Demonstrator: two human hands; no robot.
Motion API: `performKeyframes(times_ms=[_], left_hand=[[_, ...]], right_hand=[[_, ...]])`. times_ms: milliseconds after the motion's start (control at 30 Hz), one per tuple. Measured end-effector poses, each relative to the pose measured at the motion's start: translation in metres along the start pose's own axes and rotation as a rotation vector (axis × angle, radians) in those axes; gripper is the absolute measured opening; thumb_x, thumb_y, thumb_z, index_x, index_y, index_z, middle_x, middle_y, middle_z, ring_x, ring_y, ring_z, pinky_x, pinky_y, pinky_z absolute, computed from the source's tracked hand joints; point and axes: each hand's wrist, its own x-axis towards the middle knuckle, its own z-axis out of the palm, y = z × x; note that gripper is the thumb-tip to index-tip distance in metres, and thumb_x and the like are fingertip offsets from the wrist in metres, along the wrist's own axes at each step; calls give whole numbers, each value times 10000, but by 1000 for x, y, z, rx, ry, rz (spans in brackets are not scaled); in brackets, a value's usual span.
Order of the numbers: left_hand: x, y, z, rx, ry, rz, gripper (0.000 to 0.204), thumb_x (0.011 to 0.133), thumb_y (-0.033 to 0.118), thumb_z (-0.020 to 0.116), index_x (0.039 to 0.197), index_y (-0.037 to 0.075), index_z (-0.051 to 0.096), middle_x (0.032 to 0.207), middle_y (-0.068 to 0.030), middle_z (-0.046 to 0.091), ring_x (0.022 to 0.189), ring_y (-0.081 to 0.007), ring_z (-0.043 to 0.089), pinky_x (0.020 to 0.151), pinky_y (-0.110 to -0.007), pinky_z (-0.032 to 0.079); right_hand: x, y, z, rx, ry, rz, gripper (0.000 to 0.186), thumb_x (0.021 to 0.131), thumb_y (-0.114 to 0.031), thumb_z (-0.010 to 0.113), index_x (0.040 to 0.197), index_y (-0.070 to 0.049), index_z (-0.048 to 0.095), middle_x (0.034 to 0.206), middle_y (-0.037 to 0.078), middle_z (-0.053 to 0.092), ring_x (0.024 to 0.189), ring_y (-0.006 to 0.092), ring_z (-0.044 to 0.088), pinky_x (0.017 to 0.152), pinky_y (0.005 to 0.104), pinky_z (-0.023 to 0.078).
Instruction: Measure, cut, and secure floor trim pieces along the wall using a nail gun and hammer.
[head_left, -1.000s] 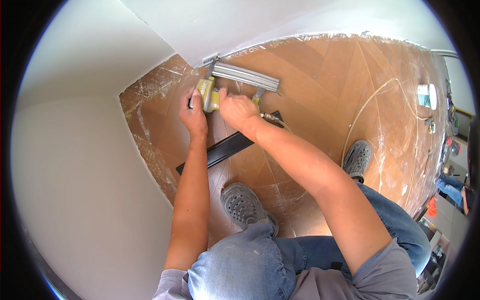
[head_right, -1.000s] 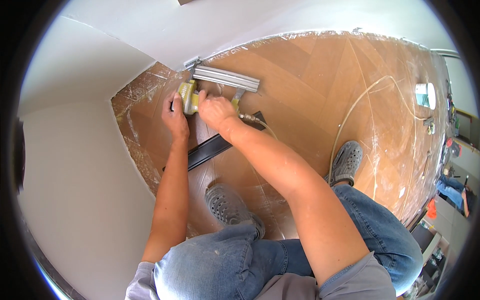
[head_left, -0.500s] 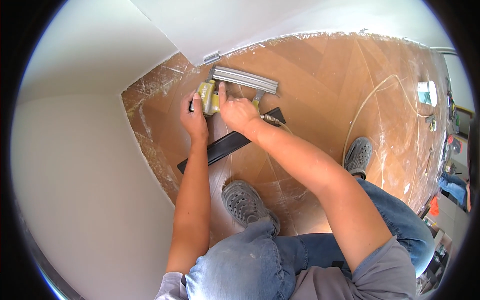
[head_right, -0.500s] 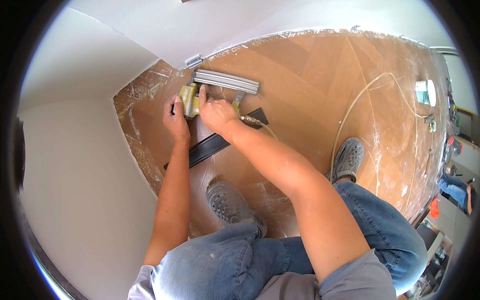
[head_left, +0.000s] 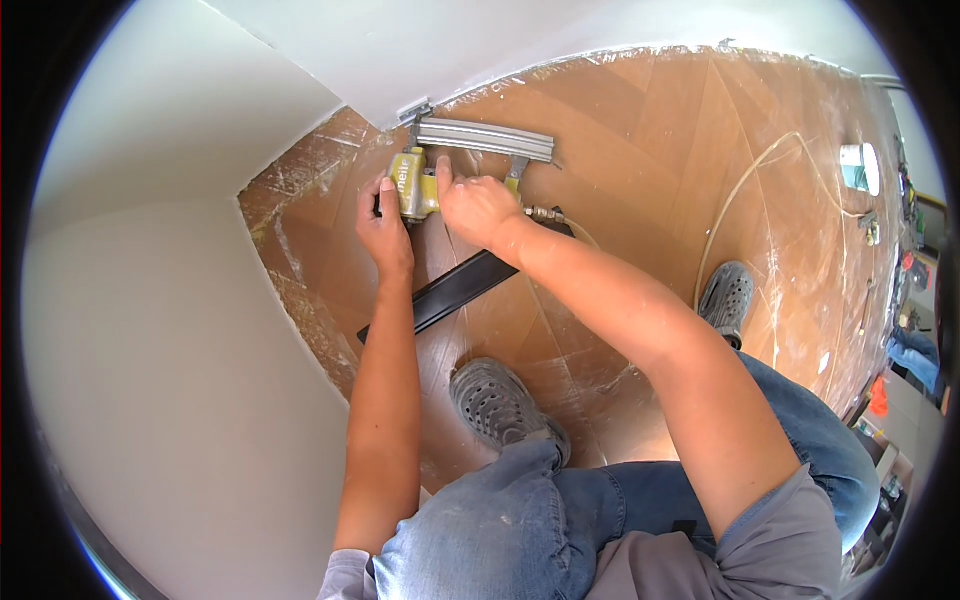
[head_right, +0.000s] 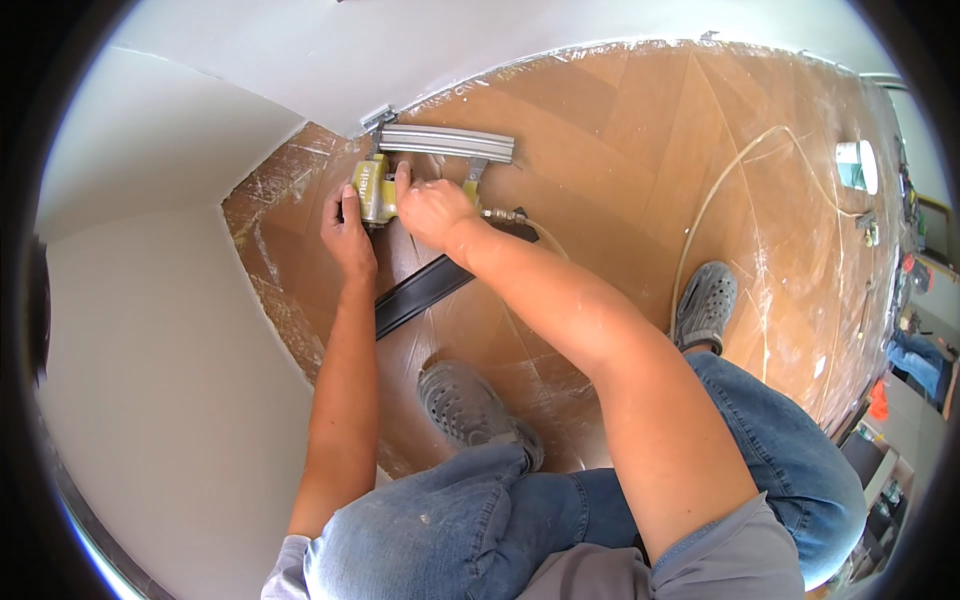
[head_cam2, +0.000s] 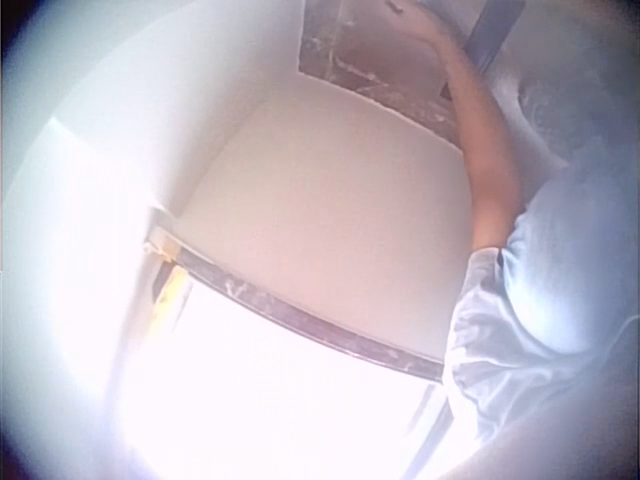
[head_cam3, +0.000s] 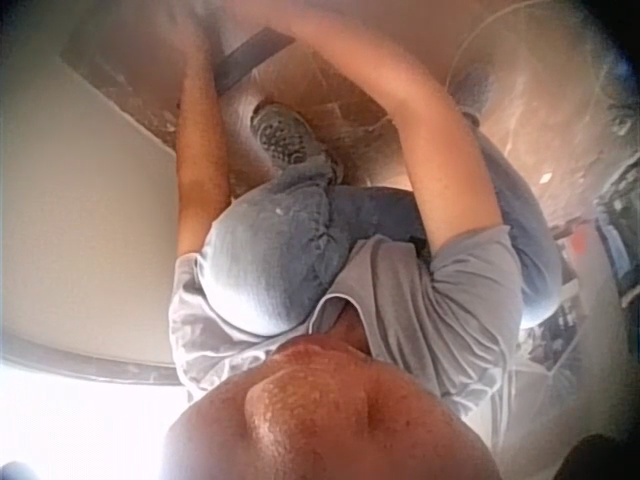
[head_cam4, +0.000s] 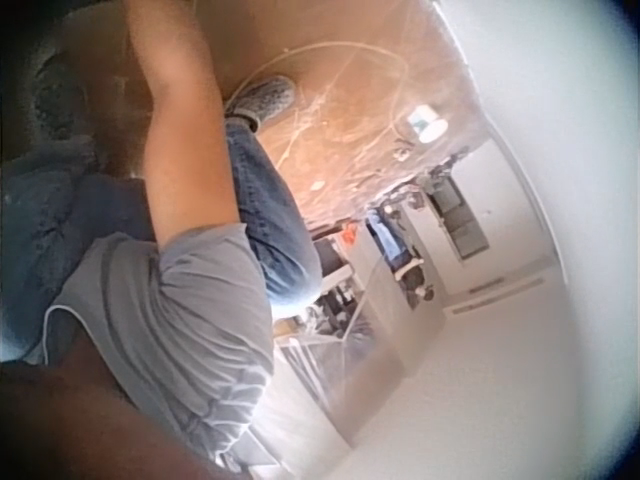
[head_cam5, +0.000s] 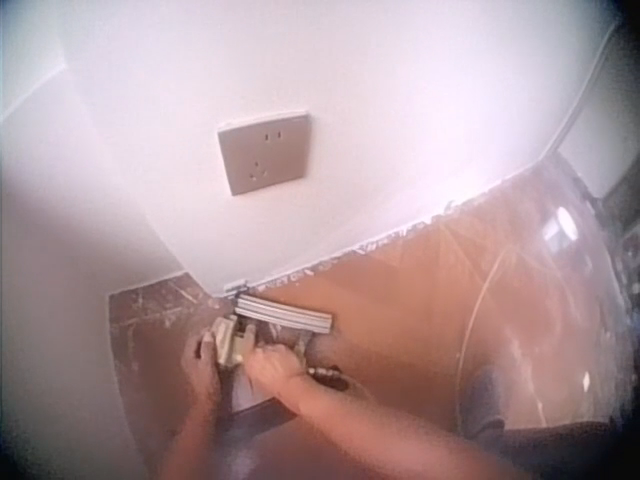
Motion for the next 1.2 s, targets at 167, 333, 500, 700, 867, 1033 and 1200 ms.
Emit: performKeyframes(times_ms=[167,333,500,700,867,1033,1200], left_hand=[[0,-1,0,13,-6,-1,273,1026,192,608,1141,-45,674,1137,-113,688,1063,-189,614,973,-330,466],[0,-1,0,29,1,23,271,1023,192,611,1138,-44,675,1143,-118,691,1069,-196,618,980,-333,463],[-1,-1,0,43,-2,44,272,1020,194,615,1138,-41,680,1147,-122,694,1076,-202,622,985,-337,463],[-2,2,1,61,13,44,275,1020,199,616,1140,-40,682,1143,-122,694,1073,-203,621,984,-339,464],[-1,3,1,31,0,1,282,1022,208,616,1144,-38,680,1144,-117,690,1066,-197,617,981,-339,464],[0,1,2,23,6,14,283,1023,208,616,1146,-40,676,1138,-116,688,1066,-193,615,981,-336,462],[0,-1,3,17,17,8,270,1021,196,617,1139,-40,676,1132,-117,687,1067,-194,615,981,-336,462]], right_hand=[[1,3,3,10,8,-51,472,912,-96,493,1316,144,461,865,197,737,779,301,748,689,391,598],[0,2,1,23,44,-43,466,904,-87,505,1307,140,451,840,207,731,751,326,743,664,410,595],[-2,1,-5,13,-34,-13,528,918,-107,483,1367,167,435,905,223,737,822,304,752,728,389,603],[-1,2,-8,5,-51,-16,553,911,-107,486,1384,171,423,911,228,737,810,308,752,727,392,602],[1,3,-9,18,-54,-26,566,906,-99,486,1392,182,413,906,226,739,811,309,751,724,396,602],[2,5,-10,23,-57,-37,554,909,-90,479,1385,186,418,895,222,740,814,311,751,720,401,600],[5,6,-9,35,-128,-52,545,917,-91,477,1389,176,425,901,219,742,819,314,750,719,410,599]])
